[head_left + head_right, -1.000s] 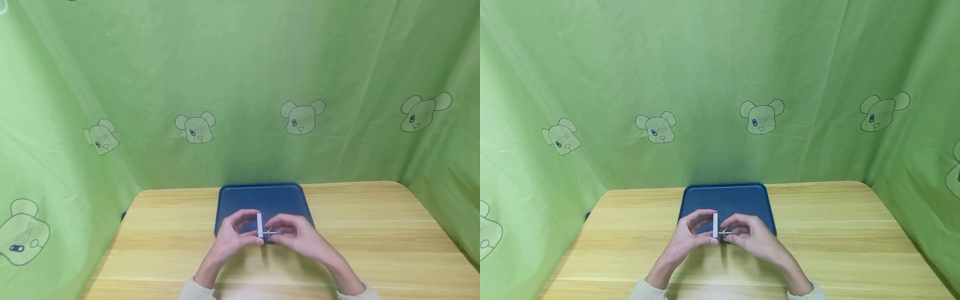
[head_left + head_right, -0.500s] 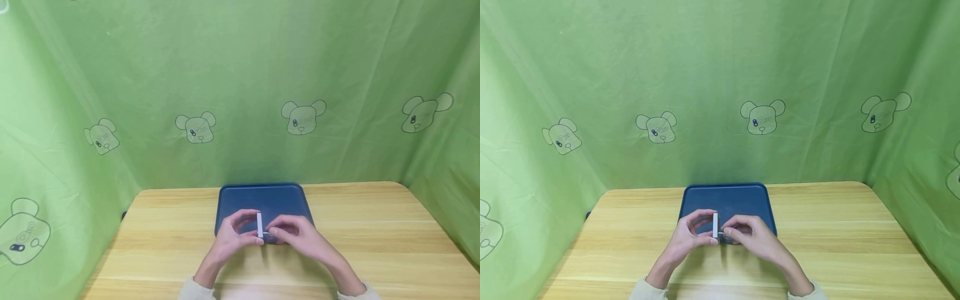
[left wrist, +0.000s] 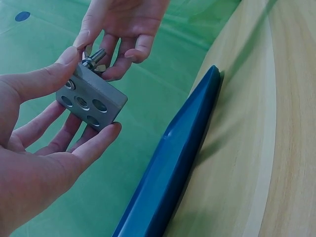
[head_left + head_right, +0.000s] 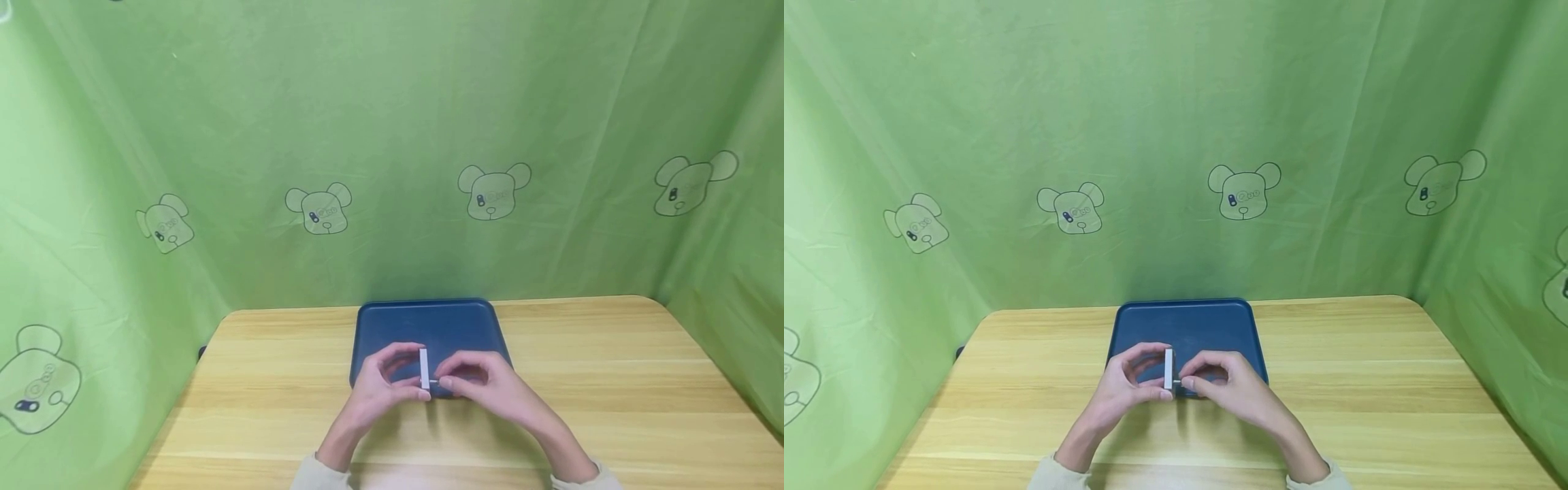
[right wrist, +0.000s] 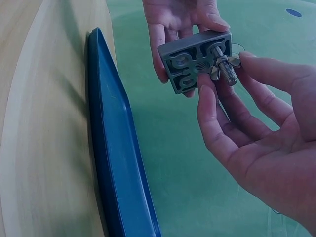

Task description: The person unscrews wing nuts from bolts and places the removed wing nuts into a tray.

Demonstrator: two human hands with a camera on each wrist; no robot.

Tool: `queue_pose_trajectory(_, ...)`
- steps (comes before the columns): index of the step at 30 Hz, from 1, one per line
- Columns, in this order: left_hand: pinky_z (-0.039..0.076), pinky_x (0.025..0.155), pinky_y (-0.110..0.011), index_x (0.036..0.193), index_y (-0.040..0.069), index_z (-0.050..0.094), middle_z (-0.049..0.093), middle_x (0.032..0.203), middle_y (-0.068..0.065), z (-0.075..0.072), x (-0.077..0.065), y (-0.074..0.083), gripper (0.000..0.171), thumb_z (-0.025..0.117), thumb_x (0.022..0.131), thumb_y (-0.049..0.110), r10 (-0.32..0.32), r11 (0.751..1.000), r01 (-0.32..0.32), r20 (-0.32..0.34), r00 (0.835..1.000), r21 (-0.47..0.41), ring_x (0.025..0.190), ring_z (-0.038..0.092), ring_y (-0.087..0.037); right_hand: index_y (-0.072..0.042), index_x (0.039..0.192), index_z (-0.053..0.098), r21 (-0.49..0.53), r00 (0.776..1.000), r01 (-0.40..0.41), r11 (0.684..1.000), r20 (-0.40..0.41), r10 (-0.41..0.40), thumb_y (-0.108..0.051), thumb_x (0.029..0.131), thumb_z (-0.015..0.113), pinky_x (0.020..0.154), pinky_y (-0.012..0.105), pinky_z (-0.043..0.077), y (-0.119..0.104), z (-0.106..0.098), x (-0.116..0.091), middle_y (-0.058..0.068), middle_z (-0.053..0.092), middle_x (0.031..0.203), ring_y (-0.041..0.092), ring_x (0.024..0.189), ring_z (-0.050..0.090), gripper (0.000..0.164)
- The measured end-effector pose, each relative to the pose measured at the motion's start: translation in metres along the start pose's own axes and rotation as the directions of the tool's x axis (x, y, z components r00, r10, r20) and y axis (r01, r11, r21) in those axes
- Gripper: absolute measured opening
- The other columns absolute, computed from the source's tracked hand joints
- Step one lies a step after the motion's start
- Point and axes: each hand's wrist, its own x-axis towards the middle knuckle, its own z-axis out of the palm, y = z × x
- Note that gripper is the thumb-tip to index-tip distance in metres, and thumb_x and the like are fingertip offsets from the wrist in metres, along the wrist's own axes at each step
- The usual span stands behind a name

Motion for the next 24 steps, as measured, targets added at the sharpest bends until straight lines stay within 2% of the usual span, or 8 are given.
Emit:
queue_pose_trajectory(11, 0.056, 0.105, -0.046, 0.132, -0.003, 0.061, 0.059, 0.140, -0.015, -0.0007, 0.0000, 0.0003, 0.067, 0.081, 0.070, -0.019, 0.000, 1.000, 0.000, 0.000, 1.000, -0.023, 0.135, 0.051, -0.041, 0.002, 0.116, 0.069, -0.002, 0.999, -0.031, 1.000, -0.007, 0.031, -0.012, 0.094, 0.074, 0.086, 0.034, 0.065, -0.0020, 0.0019, 0.0000, 0.013, 0.072, 0.110, 0.026, 0.099, 0.072, 0.027)
queue_pose_trajectory(18, 0.056, 0.105, -0.045, 0.133, -0.002, 0.061, 0.059, 0.140, -0.015, -0.0011, 0.0009, -0.0006, 0.067, 0.081, 0.071, -0.017, 0.003, 1.000, -0.003, 0.005, 1.000, -0.008, 0.133, 0.053, -0.039, 0.000, 0.121, 0.068, -0.006, 0.998, -0.062, 0.998, -0.012, 0.062, -0.014, 0.094, 0.075, 0.088, 0.033, 0.065, -0.0022, 0.0024, 0.0004, 0.015, 0.071, 0.116, 0.025, 0.101, 0.072, 0.032)
queue_pose_trajectory(24, 0.056, 0.105, -0.045, 0.133, -0.002, 0.061, 0.059, 0.140, -0.016, -0.0012, 0.0004, -0.0003, 0.068, 0.080, 0.070, -0.019, -0.002, 1.000, 0.002, 0.004, 1.000, -0.015, 0.134, 0.051, -0.042, -0.001, 0.124, 0.067, 0.010, 0.995, -0.094, 0.996, -0.016, 0.094, -0.013, 0.092, 0.077, 0.088, 0.032, 0.064, -0.0031, 0.0036, 0.0008, 0.015, 0.071, 0.117, 0.025, 0.101, 0.072, 0.036)
